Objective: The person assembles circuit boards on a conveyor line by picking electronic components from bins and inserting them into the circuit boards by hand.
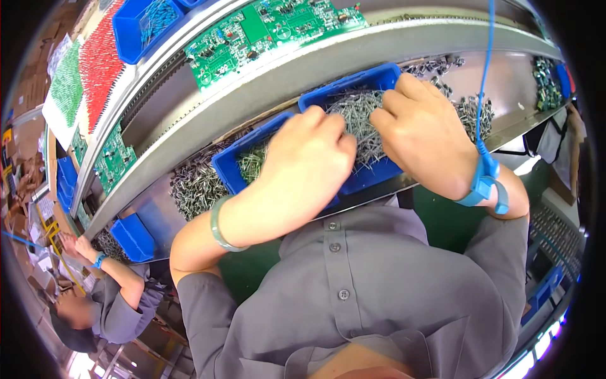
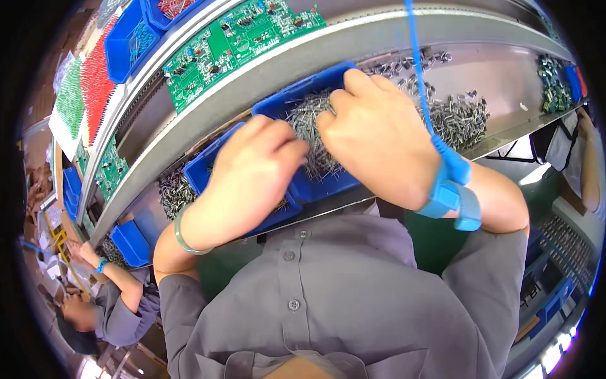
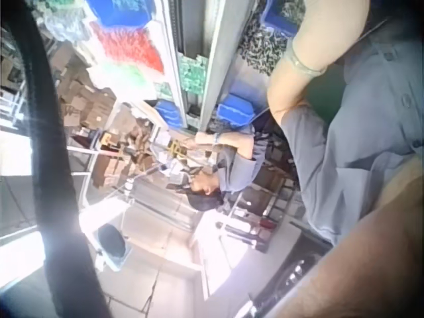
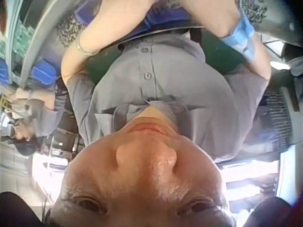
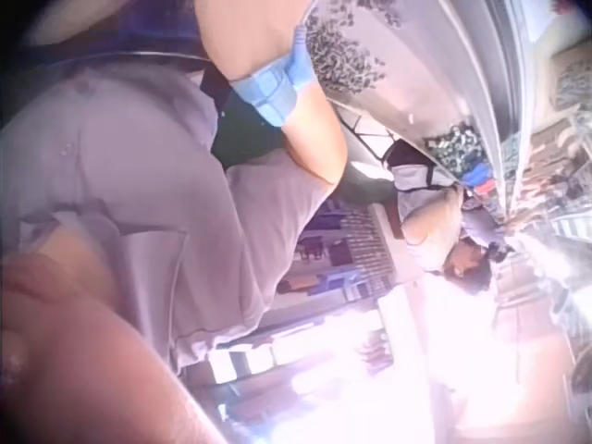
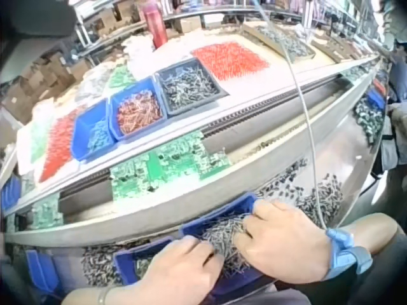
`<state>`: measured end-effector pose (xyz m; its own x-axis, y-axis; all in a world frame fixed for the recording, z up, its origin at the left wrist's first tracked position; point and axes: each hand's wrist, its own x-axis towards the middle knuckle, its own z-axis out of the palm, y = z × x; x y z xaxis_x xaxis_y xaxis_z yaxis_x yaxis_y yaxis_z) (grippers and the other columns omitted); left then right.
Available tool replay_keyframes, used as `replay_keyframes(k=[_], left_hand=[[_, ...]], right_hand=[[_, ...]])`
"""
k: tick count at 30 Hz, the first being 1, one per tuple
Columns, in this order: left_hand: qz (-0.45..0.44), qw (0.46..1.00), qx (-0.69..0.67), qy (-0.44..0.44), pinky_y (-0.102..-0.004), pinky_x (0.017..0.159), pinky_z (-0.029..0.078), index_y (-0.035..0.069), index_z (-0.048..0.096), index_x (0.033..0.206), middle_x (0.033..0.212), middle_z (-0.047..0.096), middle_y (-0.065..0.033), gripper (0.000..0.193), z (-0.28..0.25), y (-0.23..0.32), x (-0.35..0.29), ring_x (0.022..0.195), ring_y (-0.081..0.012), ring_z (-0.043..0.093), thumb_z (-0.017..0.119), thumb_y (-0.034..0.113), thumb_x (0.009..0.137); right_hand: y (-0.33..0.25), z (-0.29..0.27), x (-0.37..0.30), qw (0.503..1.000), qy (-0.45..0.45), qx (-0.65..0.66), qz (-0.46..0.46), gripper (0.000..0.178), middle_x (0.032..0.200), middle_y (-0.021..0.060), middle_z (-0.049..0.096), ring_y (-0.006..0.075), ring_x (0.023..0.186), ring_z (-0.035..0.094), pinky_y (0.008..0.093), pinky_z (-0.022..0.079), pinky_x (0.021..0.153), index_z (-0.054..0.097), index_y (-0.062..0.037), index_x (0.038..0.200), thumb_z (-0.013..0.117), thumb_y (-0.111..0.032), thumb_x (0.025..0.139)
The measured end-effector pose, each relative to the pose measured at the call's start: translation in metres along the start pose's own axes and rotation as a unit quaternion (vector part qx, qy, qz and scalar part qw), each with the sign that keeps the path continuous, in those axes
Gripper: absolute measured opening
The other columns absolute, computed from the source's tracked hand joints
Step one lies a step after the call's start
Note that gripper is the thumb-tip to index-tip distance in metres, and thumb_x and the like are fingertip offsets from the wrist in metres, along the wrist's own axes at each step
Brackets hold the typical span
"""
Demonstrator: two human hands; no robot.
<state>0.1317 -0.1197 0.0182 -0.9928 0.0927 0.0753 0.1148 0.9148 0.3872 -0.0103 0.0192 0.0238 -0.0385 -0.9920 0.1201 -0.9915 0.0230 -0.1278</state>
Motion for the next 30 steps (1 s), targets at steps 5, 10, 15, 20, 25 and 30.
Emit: replay_keyframes(k=[5, 10, 15, 20, 25, 30], left_hand=[[-0.034, 0.997, 0.062, -0.030, -0.0336, 0.068, 0.041, 0.006, 0.064, 0.073, 0.076, 0.058, -0.0060, 0.011, 0.016, 0.013, 0.011, 0.076, -0.0220, 0.055, 0.065, 0.014, 0.067], [-0.080, 0.990, 0.118, 0.010, -0.0324, 0.066, 0.040, 0.007, 0.060, 0.069, 0.067, 0.057, -0.0056, 0.004, 0.033, 0.020, 0.016, 0.070, -0.0201, 0.056, 0.060, 0.011, 0.066], [-0.075, 0.991, 0.102, 0.044, -0.0322, 0.063, 0.040, 0.006, 0.057, 0.070, 0.065, 0.058, -0.0065, 0.007, 0.033, 0.023, 0.014, 0.066, -0.0202, 0.056, 0.061, 0.009, 0.064], [-0.088, 0.993, 0.069, 0.048, -0.0326, 0.063, 0.042, 0.003, 0.057, 0.074, 0.069, 0.056, -0.0070, 0.013, 0.023, 0.027, 0.014, 0.069, -0.0209, 0.055, 0.062, 0.007, 0.063], [-0.089, 0.988, 0.094, 0.080, -0.0314, 0.061, 0.041, 0.003, 0.059, 0.074, 0.071, 0.053, -0.0058, 0.013, 0.026, 0.029, 0.009, 0.070, -0.0198, 0.053, 0.062, 0.008, 0.062], [-0.068, 0.989, 0.111, 0.073, -0.0310, 0.060, 0.040, 0.003, 0.060, 0.070, 0.069, 0.050, -0.0056, 0.010, 0.028, 0.025, 0.012, 0.068, -0.0193, 0.052, 0.062, 0.008, 0.062]], right_hand=[[0.019, -0.008, 0.006, 0.998, 0.003, 0.062, -0.008, 0.013, 0.075, 0.0089, 0.053, 0.0278, 0.078, 0.049, 0.0358, 0.044, 0.070, 0.059, -0.0018, 0.076, 0.063, -0.003, 0.064], [0.030, -0.014, 0.015, 0.994, 0.042, 0.099, -0.028, 0.021, 0.079, 0.0099, 0.057, 0.0303, 0.079, 0.051, 0.0364, 0.045, 0.073, 0.065, -0.0008, 0.088, 0.064, 0.001, 0.067], [0.044, -0.019, 0.042, 0.971, 0.102, 0.215, -0.013, 0.017, 0.082, 0.0103, 0.061, 0.0300, 0.081, 0.055, 0.0369, 0.045, 0.071, 0.062, -0.0015, 0.082, 0.067, 0.006, 0.068], [0.052, -0.016, 0.073, 0.945, 0.128, 0.300, 0.002, 0.016, 0.082, 0.0083, 0.063, 0.0235, 0.081, 0.056, 0.0333, 0.046, 0.074, 0.061, -0.0010, 0.082, 0.068, 0.005, 0.070], [0.063, -0.003, 0.094, 0.935, 0.127, 0.328, -0.033, 0.022, 0.083, 0.0063, 0.064, 0.0210, 0.083, 0.055, 0.0324, 0.045, 0.078, 0.068, -0.0027, 0.095, 0.068, 0.003, 0.074], [0.071, 0.010, 0.106, 0.942, 0.143, 0.302, -0.023, 0.021, 0.083, 0.0065, 0.063, 0.0178, 0.083, 0.055, 0.0303, 0.045, 0.077, 0.068, -0.0035, 0.097, 0.068, 0.001, 0.077]])
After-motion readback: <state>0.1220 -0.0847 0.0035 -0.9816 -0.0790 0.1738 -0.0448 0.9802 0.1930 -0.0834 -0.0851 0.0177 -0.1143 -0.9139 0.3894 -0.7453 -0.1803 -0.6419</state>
